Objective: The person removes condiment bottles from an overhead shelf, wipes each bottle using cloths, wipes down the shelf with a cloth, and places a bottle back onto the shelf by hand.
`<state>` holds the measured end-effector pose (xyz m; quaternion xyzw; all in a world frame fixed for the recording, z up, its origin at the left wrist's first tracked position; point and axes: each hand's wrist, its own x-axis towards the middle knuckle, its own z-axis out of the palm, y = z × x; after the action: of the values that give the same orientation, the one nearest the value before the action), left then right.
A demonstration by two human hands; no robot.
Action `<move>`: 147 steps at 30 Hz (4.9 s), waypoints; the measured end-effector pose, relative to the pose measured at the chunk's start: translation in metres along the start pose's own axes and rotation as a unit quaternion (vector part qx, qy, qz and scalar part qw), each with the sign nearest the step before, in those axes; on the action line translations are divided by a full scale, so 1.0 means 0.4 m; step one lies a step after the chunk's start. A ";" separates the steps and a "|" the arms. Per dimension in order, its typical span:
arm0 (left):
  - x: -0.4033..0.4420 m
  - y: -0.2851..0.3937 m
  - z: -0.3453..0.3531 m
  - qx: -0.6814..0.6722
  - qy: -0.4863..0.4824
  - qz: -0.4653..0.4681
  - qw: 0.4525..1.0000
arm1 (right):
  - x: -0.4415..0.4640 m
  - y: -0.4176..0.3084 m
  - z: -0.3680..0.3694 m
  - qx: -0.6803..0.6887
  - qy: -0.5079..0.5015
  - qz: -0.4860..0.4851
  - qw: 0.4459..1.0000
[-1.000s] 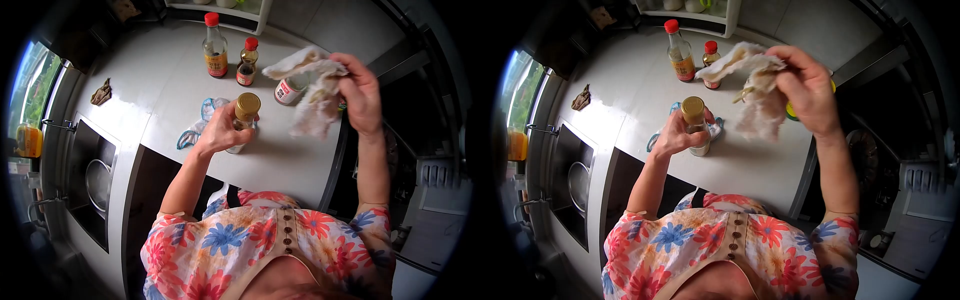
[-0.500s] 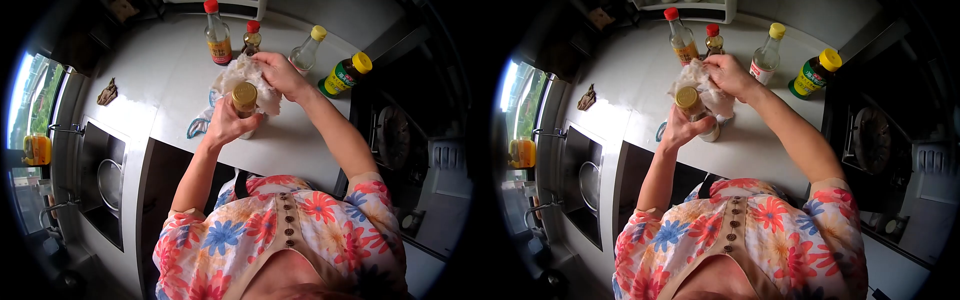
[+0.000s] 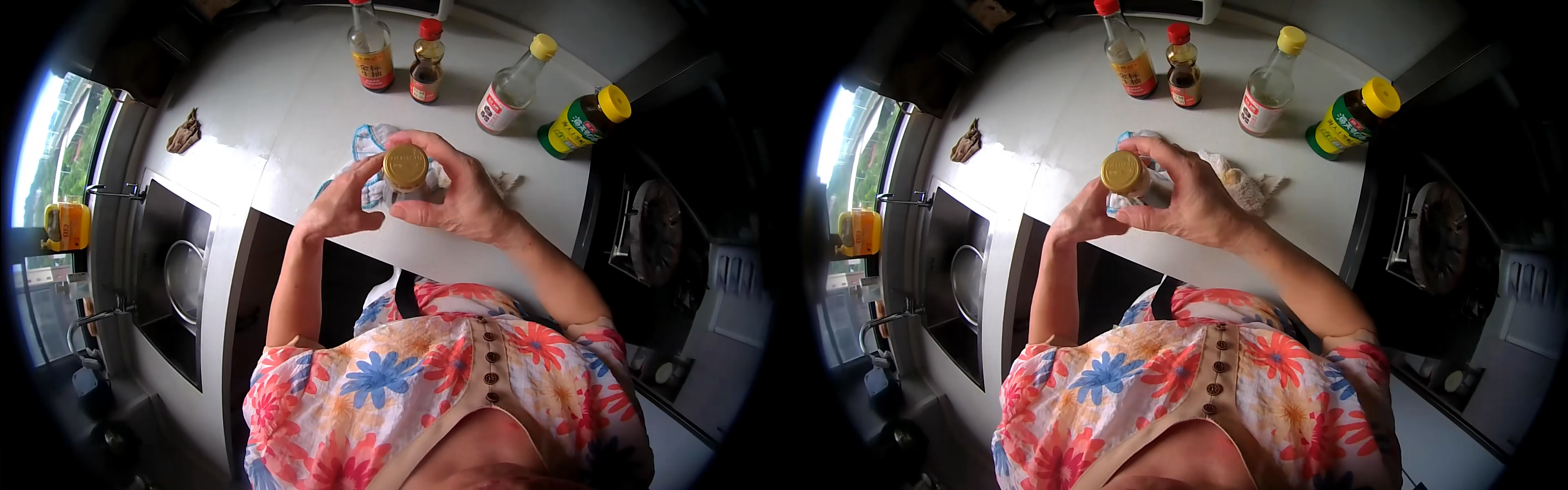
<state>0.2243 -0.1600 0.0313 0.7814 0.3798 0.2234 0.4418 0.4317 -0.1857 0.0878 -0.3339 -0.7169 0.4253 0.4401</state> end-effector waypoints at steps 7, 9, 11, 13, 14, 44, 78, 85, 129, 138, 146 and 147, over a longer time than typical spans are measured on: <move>0.192 -0.256 0.042 0.331 0.122 -0.069 0.933 | 0.025 0.023 0.032 0.113 0.088 0.069 0.987; 0.217 -0.258 0.023 0.315 0.090 -0.093 0.940 | 0.037 0.044 0.008 0.175 0.133 0.076 0.973; 0.230 -0.257 -0.009 0.309 0.067 -0.107 0.943 | 0.048 0.036 -0.014 0.186 0.166 0.085 0.965; 0.227 -0.248 -0.043 0.215 0.076 -0.076 0.971 | 0.058 0.037 -0.029 0.217 0.190 0.070 0.955; 0.225 -0.180 -0.078 0.120 0.063 -0.127 0.983 | 0.063 0.041 -0.035 0.222 0.202 0.067 0.952; 0.205 0.110 0.006 -0.130 0.038 -0.002 0.991 | 0.160 -0.023 -0.052 0.218 0.189 0.101 0.952; 0.101 -0.018 0.102 -0.482 -0.159 0.008 0.862 | 0.211 -0.073 -0.217 0.424 0.030 0.026 0.905; 0.164 0.082 0.060 -0.407 0.014 0.037 0.912 | 0.194 -0.029 -0.131 0.349 0.022 0.069 0.934; 0.179 0.200 -0.034 -0.491 0.125 0.110 0.855 | -0.126 0.075 0.002 0.295 -0.106 0.212 0.926; 0.176 0.056 0.110 -0.399 0.110 0.046 0.909 | -0.058 0.092 -0.033 0.162 0.051 0.128 0.977; 0.149 0.096 0.108 -0.190 0.205 0.000 0.960 | 0.029 -0.041 -0.230 -0.161 0.034 0.157 0.974; 0.151 0.112 0.119 -0.163 0.217 0.000 0.962 | 0.060 -0.034 -0.210 -0.063 0.147 0.066 0.985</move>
<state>0.3115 -0.1511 0.0463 0.6315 0.4252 0.4462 0.4704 0.4978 -0.1443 0.1294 -0.4660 -0.6464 0.3537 0.4899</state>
